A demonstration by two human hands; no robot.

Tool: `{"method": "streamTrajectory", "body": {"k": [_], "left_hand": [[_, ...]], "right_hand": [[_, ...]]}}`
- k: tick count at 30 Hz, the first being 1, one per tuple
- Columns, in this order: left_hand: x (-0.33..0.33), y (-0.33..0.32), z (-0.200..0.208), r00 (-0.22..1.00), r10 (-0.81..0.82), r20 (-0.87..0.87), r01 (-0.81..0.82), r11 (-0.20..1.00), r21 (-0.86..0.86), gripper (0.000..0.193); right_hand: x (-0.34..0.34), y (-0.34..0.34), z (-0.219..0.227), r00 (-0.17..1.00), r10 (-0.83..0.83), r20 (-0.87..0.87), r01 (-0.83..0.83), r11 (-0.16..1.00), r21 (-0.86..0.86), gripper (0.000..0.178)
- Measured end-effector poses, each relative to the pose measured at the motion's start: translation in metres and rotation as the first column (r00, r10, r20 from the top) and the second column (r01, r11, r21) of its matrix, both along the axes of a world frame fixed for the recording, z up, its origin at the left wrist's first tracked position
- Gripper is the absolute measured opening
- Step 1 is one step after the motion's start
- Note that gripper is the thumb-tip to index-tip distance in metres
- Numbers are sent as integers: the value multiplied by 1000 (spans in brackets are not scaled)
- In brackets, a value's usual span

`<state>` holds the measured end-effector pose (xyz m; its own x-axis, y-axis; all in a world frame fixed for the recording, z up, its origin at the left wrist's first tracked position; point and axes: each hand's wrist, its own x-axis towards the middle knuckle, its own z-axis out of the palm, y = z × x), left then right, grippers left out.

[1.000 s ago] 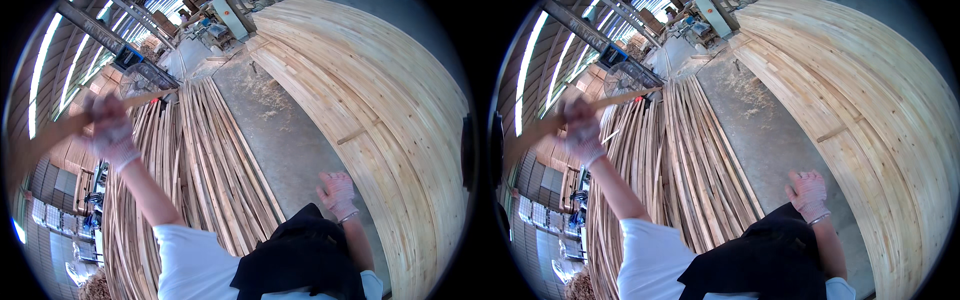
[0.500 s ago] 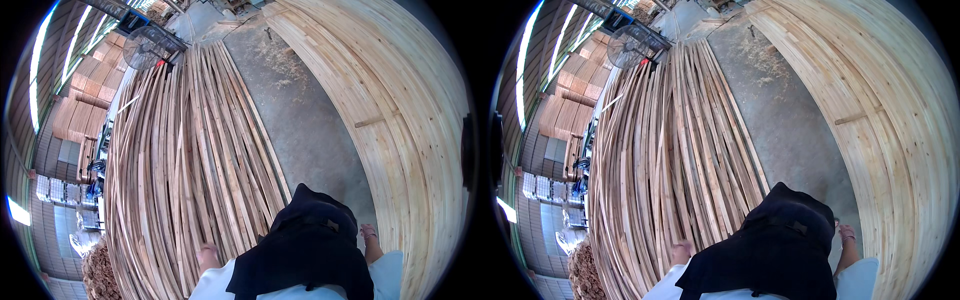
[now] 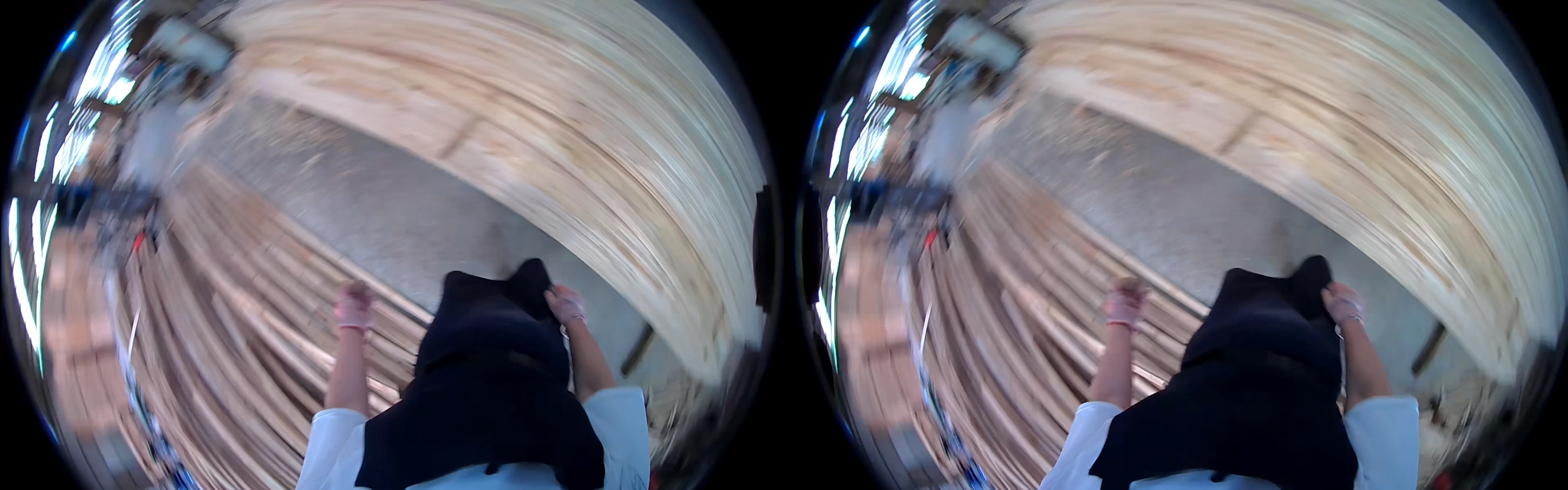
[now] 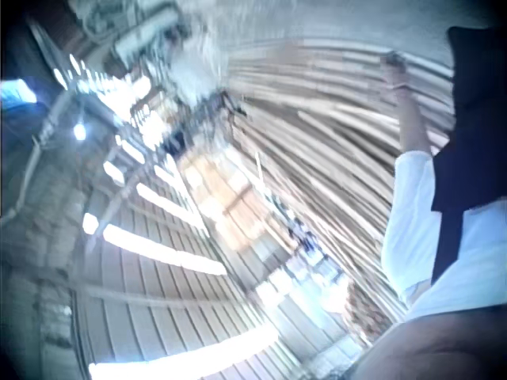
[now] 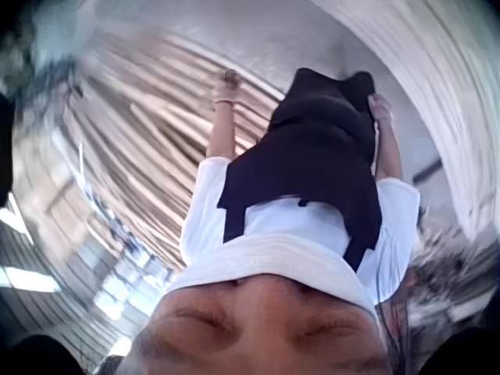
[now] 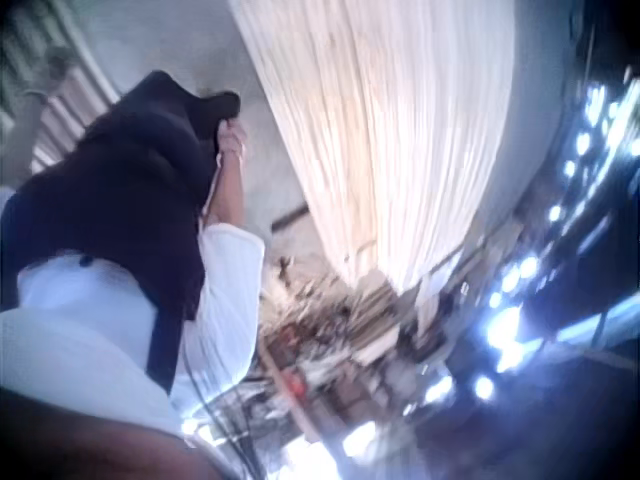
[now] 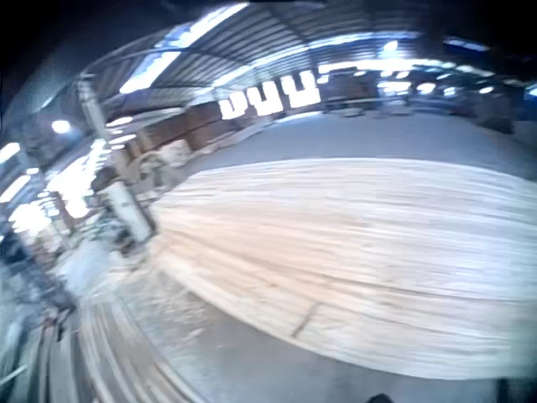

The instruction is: The person organizes wood planks by hand, picking them up individually and placing them on top of a large stack.

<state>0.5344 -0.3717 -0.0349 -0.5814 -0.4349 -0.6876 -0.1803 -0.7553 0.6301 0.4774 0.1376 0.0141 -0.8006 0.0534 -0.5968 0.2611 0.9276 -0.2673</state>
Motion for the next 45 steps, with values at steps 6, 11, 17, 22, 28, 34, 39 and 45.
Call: {"method": "streamTrajectory", "body": {"k": [6, 11, 17, 22, 28, 34, 39, 45], "left_hand": [[-113, 105, 25, 971, -239, -7, 235, 949, 212, 40], [-68, 167, -47, 839, -534, 109, 431, 772, 467, 44], [-76, 233, 0, 531, -695, 485, 837, 520, -173, 39], [-135, 243, 21, 703, -625, 339, 529, 778, 337, 38], [-220, 379, 80, 633, -663, 400, 660, 732, 168, 26], [-231, 395, 83, 587, -661, 467, 677, 717, 164, 37], [-221, 376, 73, 612, -633, 475, 622, 756, 206, 32], [-205, 299, -12, 844, -410, -346, 508, 400, 763, 40]], "right_hand": [[40, 74, -42, 848, -493, 194, 506, 862, -23, 40], [61, 111, -65, 775, -551, 309, 582, 813, -10, 40], [-35, 199, -76, 847, -449, 284, 459, 888, 33, 38], [-147, 302, -90, 875, -459, 153, 449, 888, 96, 40], [-246, 376, -154, 986, -67, -153, 135, 859, 494, 34], [-268, 376, -173, 997, 58, 43, -72, 886, 457, 17], [-243, 375, -160, 997, 74, -35, -58, 942, 331, 14], [-159, 310, -74, 954, 293, -61, -265, 922, 282, 22]]}}
